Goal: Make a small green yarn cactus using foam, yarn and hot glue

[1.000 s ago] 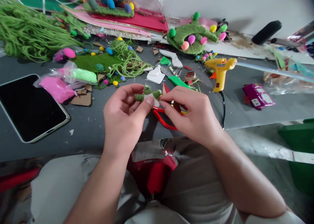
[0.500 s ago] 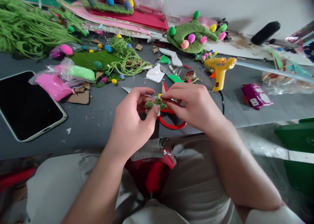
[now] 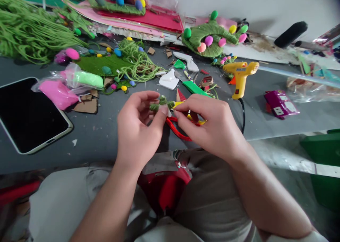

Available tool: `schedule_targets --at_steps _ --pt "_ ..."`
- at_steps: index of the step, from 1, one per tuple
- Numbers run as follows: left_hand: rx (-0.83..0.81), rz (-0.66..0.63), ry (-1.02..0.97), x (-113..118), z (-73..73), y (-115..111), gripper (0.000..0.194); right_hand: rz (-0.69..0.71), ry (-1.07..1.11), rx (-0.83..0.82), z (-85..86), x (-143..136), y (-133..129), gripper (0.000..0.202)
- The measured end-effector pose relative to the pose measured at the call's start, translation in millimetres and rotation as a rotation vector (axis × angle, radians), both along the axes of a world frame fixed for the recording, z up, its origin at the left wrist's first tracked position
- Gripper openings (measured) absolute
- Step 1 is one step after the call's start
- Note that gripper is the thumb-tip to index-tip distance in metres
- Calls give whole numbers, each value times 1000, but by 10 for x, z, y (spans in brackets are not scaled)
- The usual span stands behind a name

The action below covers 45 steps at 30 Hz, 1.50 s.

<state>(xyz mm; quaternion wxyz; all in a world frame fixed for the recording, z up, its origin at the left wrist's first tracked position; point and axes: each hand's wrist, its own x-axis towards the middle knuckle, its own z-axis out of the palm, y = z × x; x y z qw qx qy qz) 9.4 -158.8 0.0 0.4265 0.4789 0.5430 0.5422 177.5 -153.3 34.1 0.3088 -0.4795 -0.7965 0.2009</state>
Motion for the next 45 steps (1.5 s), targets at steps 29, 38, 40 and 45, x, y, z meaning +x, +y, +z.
schedule_targets --at_steps 29,38,40,45 --pt "-70 -158 44 -12 25 -19 30 91 -102 -27 0 147 170 11" --pt "-72 -29 -23 45 37 -10 26 -38 -15 38 -51 -13 43 11" --pt "-74 31 -66 47 53 6 27 -33 -8 60 -51 -23 29 10" --pt "-18 91 -236 26 2 44 31 46 5 80 -50 -32 11 12"
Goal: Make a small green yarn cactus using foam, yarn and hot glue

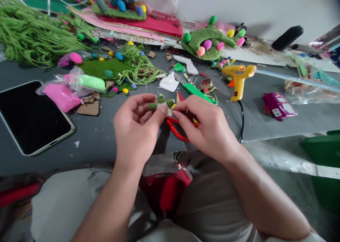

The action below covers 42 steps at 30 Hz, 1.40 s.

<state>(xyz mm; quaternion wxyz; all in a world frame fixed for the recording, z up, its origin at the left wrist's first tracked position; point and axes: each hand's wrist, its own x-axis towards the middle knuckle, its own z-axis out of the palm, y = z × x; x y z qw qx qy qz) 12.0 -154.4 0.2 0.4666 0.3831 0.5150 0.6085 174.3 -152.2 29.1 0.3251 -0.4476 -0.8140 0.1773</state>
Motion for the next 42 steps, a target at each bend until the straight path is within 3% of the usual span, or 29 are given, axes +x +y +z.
schedule_targets --at_steps 4,10,14,18,26,37,42 --pt "3 -31 -153 -34 -51 16 33 47 67 -17 -23 6 20 15" --pt "-66 -197 -256 -107 6 5 32 106 109 -125 -46 103 146 19" --pt "-74 -256 -42 -115 37 -28 31 101 94 -120 -49 171 238 23" --pt "-39 -267 295 -78 23 -76 26 13 18 -96 -30 185 264 11" --pt "-7 -193 471 -27 -69 -53 26 -64 -98 -72 45 96 123 9" --pt "19 57 256 6 9 15 29 28 7 -86 -30 81 30 19" --pt "17 -12 14 -19 -40 30 33 43 74 -88 -69 96 73 18"
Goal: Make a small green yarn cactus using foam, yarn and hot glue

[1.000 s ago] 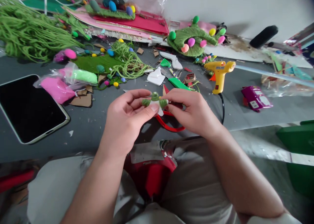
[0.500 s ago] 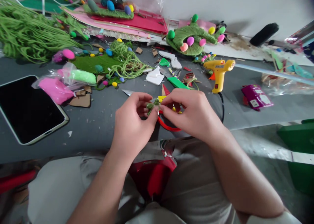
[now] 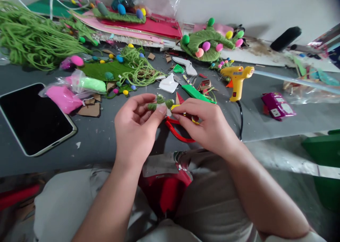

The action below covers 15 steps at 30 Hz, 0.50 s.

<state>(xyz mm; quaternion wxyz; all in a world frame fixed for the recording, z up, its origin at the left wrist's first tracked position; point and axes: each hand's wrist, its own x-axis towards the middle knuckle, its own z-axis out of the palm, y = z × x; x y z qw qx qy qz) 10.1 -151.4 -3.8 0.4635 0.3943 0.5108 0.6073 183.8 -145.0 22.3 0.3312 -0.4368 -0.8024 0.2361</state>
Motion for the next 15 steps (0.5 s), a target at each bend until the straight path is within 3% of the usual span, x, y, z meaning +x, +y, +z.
schedule_targets --at_steps 7,15 --pt "-149 -172 -344 -62 74 0 33 34 125 -71 7 6 47 16" --pt "-226 -363 -236 -121 90 -11 37 8 85 -54 52 96 122 20"
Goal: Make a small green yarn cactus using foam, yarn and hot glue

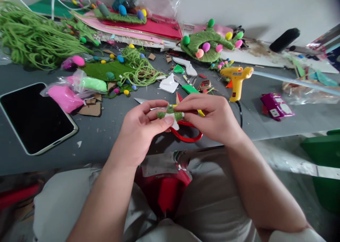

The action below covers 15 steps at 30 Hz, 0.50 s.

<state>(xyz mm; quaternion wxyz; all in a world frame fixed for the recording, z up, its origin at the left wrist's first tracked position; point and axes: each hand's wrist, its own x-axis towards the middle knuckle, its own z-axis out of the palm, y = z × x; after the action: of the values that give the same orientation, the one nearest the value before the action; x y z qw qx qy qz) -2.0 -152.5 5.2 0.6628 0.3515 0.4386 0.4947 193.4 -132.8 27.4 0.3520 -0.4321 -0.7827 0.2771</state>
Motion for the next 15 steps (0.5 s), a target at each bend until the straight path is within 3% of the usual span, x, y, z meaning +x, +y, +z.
schedule_targets --at_steps 7,11,15 --pt "179 -10 437 78 -34 -45 37 99 -259 93 64 68 85 15" --pt "252 -18 533 103 -93 -73 33 99 -415 86 101 51 61 17" --pt "279 35 592 114 -98 -88 31 17 -391 28 134 -8 -32 12"
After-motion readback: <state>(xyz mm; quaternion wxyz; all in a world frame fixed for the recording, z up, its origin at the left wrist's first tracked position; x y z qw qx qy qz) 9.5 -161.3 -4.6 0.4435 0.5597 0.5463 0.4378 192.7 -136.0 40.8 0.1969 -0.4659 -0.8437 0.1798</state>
